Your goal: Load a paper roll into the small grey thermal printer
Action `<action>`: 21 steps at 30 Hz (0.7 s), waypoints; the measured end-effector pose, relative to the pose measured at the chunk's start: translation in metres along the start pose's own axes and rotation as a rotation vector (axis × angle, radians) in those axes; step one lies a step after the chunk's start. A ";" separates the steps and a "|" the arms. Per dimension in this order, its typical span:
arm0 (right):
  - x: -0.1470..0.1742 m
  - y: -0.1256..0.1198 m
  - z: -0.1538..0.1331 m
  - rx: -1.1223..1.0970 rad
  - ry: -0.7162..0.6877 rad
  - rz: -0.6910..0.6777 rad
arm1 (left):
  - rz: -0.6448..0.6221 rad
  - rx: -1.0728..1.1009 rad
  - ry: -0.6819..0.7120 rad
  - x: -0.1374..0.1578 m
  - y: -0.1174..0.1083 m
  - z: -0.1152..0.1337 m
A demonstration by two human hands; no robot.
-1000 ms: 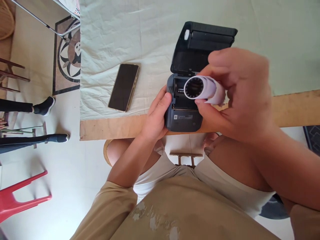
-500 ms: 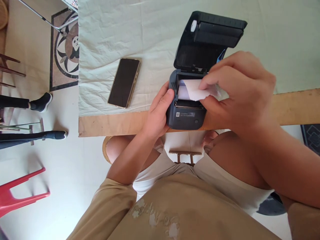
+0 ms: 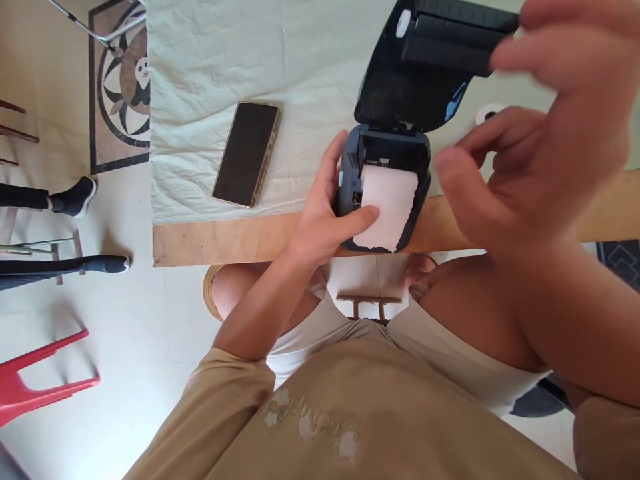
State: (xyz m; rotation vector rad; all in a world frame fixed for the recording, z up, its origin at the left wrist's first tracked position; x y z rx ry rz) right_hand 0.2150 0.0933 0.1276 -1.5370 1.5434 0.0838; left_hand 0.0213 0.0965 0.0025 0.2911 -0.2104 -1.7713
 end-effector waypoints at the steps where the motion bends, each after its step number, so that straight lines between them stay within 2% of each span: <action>1: -0.002 0.001 0.008 -0.029 0.079 -0.026 | -0.029 0.003 0.002 -0.002 0.000 -0.003; 2: -0.003 0.004 0.013 -0.064 0.143 -0.056 | -0.056 0.004 0.002 -0.003 0.001 -0.005; 4: -0.003 0.006 0.016 -0.136 0.172 -0.046 | -0.088 0.021 0.011 -0.005 0.001 -0.008; 7: -0.002 0.011 0.011 -0.194 0.073 -0.017 | -0.078 0.037 0.003 -0.006 -0.002 -0.010; 11: 0.003 0.021 0.011 -0.169 -0.052 -0.072 | -0.087 0.053 -0.031 -0.006 -0.005 -0.019; 16: 0.009 0.028 0.014 -0.140 -0.070 -0.133 | -0.048 0.015 -0.032 -0.015 -0.010 -0.028; 21: 0.018 0.039 0.018 -0.193 0.046 -0.288 | -0.026 0.018 0.056 -0.007 0.002 0.000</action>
Point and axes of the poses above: each hand's wrist, its own x-axis away from the middle knuckle, its own y-axis out of the palm, z = x × y, the point moved 9 cm from there along -x, towards the middle knuckle, and after that the axes turned 2 degrees about y, right-handed, at the moved point
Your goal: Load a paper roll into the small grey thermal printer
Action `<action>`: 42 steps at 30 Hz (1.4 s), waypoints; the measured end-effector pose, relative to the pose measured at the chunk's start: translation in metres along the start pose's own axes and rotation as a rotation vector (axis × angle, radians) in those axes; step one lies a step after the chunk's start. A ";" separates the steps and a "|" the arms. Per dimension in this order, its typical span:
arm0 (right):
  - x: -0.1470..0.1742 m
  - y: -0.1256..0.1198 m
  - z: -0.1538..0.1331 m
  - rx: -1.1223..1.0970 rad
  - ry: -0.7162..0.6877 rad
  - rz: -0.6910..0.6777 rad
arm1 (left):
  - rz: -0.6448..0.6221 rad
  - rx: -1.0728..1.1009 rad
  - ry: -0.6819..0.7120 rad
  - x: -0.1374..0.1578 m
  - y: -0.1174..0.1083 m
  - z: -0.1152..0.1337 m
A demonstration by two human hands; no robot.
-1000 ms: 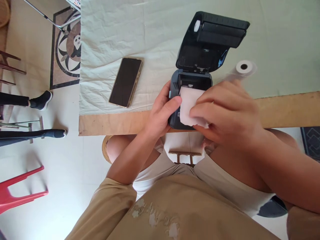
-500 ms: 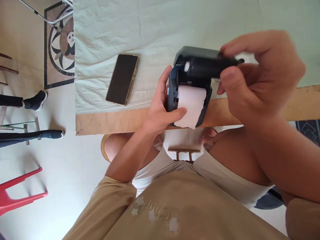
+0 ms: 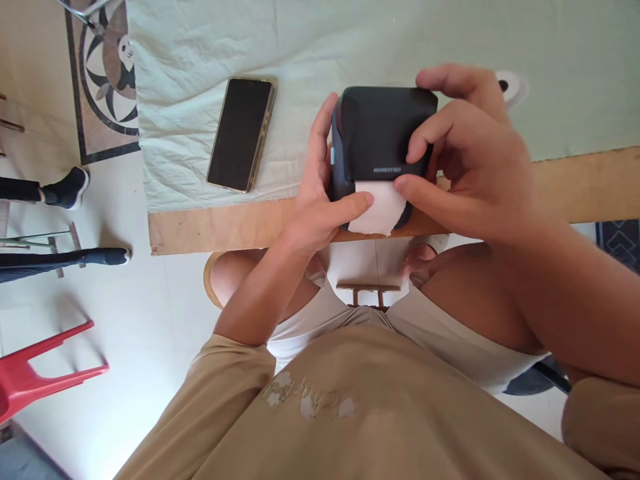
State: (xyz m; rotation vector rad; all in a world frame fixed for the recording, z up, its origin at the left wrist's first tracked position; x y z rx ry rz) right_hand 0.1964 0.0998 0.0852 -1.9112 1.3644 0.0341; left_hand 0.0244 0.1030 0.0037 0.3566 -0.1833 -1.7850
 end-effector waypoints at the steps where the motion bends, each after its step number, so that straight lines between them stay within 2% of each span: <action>1: 0.001 0.002 0.001 -0.045 0.013 -0.020 | 0.026 0.043 0.028 0.004 0.002 0.008; 4: 0.002 0.007 0.010 -0.189 0.106 -0.081 | 0.093 0.060 -0.053 0.014 0.005 0.010; 7: 0.003 0.015 0.021 -0.230 0.186 -0.148 | 0.094 0.003 -0.137 0.017 0.006 0.004; 10: 0.002 0.021 0.024 -0.252 0.156 -0.182 | 0.108 -0.005 -0.171 0.016 0.001 0.001; 14: 0.001 0.024 0.027 -0.291 0.144 -0.161 | 0.086 -0.003 -0.161 0.015 0.002 0.005; 22: 0.003 0.024 0.025 -0.222 0.130 -0.167 | 0.107 0.008 -0.154 0.015 0.002 0.004; 29: 0.003 0.026 0.034 -0.249 0.163 -0.211 | 0.128 -0.035 -0.229 0.014 0.000 0.003; 34: 0.006 0.023 0.039 -0.234 0.225 -0.190 | 0.079 0.069 -0.133 0.009 0.008 0.004; 36: 0.007 0.018 0.037 -0.185 0.253 -0.140 | 0.076 0.142 -0.102 0.007 0.010 0.004; 39: 0.004 0.009 0.024 -0.119 0.205 -0.053 | 0.129 0.153 -0.089 0.007 0.009 0.005; 42: 0.002 0.006 0.011 -0.105 0.129 -0.055 | 0.199 0.103 -0.114 0.010 0.005 0.008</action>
Point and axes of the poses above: each hand's wrist, its own x-axis away from the middle knuckle, its own y-axis out of the palm, z = x × y, the point moved 9 cm from there along -x, towards the middle knuckle, and after that the axes turned 2 degrees about y, right-handed, at the moved point
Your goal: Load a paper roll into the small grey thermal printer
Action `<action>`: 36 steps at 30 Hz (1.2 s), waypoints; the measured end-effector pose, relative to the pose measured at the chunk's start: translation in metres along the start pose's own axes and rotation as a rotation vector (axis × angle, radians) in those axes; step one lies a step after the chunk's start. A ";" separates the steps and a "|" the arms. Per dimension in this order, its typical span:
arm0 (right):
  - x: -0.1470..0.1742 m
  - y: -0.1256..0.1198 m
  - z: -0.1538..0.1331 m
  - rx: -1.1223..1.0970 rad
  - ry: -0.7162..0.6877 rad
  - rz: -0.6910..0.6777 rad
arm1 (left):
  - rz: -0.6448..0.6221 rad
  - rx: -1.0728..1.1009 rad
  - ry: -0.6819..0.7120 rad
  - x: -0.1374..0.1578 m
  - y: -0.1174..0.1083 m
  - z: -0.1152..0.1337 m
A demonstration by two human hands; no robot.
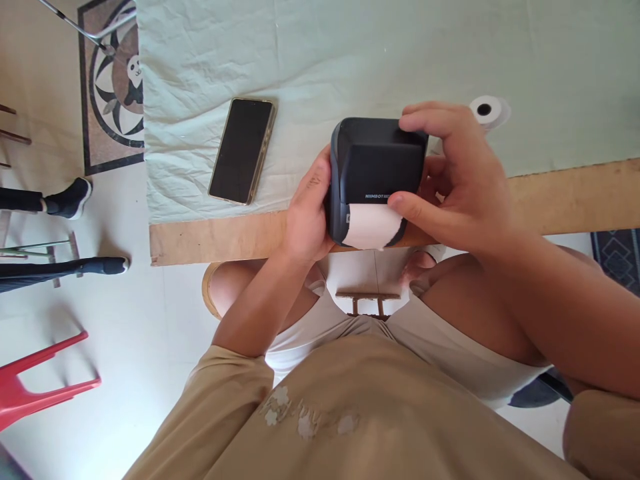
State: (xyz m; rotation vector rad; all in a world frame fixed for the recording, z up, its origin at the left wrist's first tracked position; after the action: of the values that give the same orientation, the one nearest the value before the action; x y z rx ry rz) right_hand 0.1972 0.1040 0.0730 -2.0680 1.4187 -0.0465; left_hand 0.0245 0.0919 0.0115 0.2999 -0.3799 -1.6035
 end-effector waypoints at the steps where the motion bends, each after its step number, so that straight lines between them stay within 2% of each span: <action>1: 0.000 0.000 -0.002 -0.004 -0.017 -0.015 | 0.013 -0.012 -0.002 0.001 -0.001 0.001; 6: 0.000 0.000 -0.002 -0.018 -0.058 -0.109 | 0.064 -0.048 0.013 0.000 -0.005 0.001; 9: 0.000 -0.007 -0.001 0.010 -0.057 -0.085 | 0.088 -0.027 -0.016 -0.001 -0.003 0.000; 11: 0.001 -0.017 -0.004 0.056 -0.057 -0.001 | 0.075 0.073 -0.074 -0.001 0.004 -0.001; 14: 0.004 -0.036 -0.017 0.098 -0.051 0.204 | -0.037 0.212 -0.109 0.002 0.021 0.004; 17: 0.007 -0.047 -0.020 0.079 0.059 0.355 | -0.084 0.125 -0.050 0.004 0.024 0.011; 20: 0.007 -0.049 -0.023 0.080 0.087 0.430 | -0.038 0.048 -0.014 0.005 0.017 0.011; 22: 0.002 -0.042 -0.031 0.200 0.009 0.371 | -0.033 0.041 0.006 0.005 0.016 0.012; 24: -0.002 -0.029 -0.035 0.384 -0.065 0.253 | -0.088 0.031 0.009 0.004 0.018 0.013; 28: -0.005 -0.014 -0.020 0.619 -0.094 0.066 | -0.191 -0.041 0.019 0.002 0.017 0.012; 30: -0.007 -0.012 -0.013 0.607 -0.105 0.014 | -0.203 -0.076 0.029 0.002 0.013 0.009; 33: -0.009 -0.014 -0.016 0.477 -0.092 -0.016 | -0.196 -0.060 0.026 0.002 0.011 0.005; 36: -0.008 -0.022 -0.024 0.259 0.061 -0.034 | -0.121 -0.016 -0.010 0.001 0.009 0.002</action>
State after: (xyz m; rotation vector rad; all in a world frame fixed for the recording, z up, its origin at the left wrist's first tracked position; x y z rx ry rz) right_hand 0.2036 0.1049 0.1065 -1.8905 1.3366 -0.2948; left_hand 0.0320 0.0904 0.0168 0.3076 -0.3614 -1.7268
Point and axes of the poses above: each hand's wrist, its own x-axis away from the middle knuckle, its own y-axis out of the palm, z = x × y, the point moved 9 cm from there along -x, towards the middle knuckle, and after that the axes turned 2 degrees about y, right-handed, at the moved point
